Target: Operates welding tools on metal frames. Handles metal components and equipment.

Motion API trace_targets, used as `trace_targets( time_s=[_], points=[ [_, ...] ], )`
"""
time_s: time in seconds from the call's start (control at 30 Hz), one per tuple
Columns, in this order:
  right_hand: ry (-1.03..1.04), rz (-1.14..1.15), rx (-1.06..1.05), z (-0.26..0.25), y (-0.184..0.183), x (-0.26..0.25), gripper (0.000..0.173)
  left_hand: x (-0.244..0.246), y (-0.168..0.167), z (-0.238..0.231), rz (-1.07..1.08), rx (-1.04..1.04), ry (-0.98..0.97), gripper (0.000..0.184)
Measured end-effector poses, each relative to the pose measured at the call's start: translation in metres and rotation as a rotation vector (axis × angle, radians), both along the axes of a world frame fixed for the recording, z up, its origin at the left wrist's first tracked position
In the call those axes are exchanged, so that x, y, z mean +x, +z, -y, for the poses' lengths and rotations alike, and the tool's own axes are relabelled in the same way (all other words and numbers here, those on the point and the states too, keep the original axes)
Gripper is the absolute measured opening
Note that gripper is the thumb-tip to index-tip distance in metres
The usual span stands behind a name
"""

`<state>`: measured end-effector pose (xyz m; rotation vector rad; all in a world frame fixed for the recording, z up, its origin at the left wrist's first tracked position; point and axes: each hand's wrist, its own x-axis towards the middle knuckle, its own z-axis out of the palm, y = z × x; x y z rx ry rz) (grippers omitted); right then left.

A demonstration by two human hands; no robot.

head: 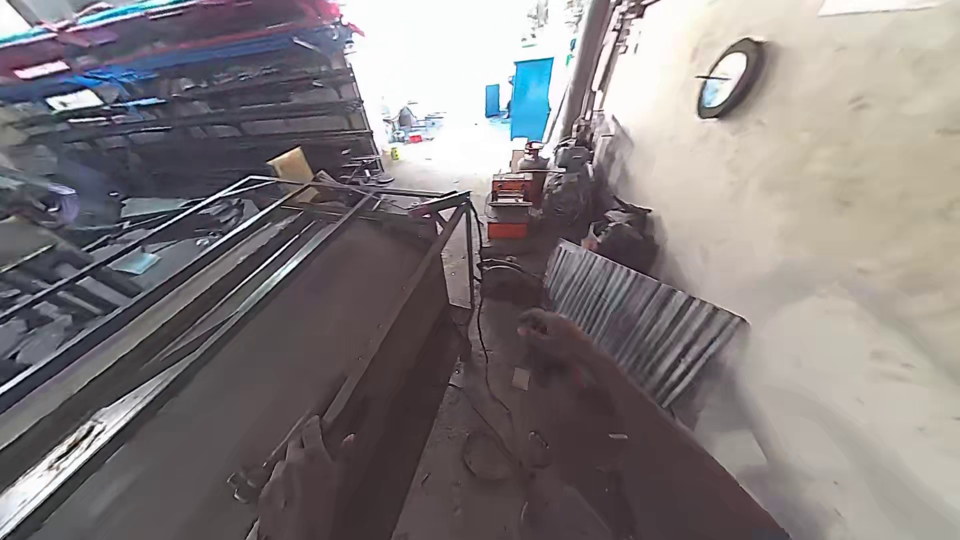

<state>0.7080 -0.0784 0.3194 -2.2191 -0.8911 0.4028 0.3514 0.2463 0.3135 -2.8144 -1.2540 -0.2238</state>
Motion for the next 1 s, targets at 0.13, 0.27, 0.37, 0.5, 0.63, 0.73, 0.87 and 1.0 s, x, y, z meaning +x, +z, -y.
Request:
trace_targets(
  time_s=[0.13, 0.27, 0.37, 0.5, 0.63, 0.73, 0.87, 1.0],
  points=[
    [-0.003, 0.209, 0.066, -0.112, 0.03, 0.135, 0.039, 0.017, 0.013, 0.002, -0.035, -0.116, 0.125, 0.065],
    [-0.039, 0.495, 0.062, -0.224, 0.041, 0.266, 0.054, 0.037, 0.02, -0.005, -0.1, -0.243, 0.331, 0.063],
    [0.019, 0.576, -0.033, -0.282, 0.042, 0.34, 0.064, 0.053, 0.025, -0.009, -0.168, -0.329, 0.485, 0.059],
    [0.228, 0.631, -0.172, -0.322, 0.016, 0.39, 0.055, 0.052, 0.019, -0.012, -0.279, -0.354, 0.621, 0.071],
    [0.157, 0.443, 0.005, -0.291, 0.016, 0.392, 0.052, 0.066, 0.029, -0.009, -0.339, -0.374, 0.689, 0.064],
    [0.005, 0.131, 0.434, -0.212, 0.014, 0.368, 0.06, 0.075, 0.036, -0.006, -0.304, -0.39, 0.659, 0.055],
    [-0.161, -0.466, 0.865, -0.097, -0.051, 0.346, 0.057, 0.071, 0.028, -0.008, -0.343, -0.39, 0.7, 0.06],
    [-0.286, -0.756, 0.472, -0.014, -0.145, 0.314, 0.051, 0.076, 0.033, -0.01, -0.384, -0.435, 0.724, 0.062]
  ],
)
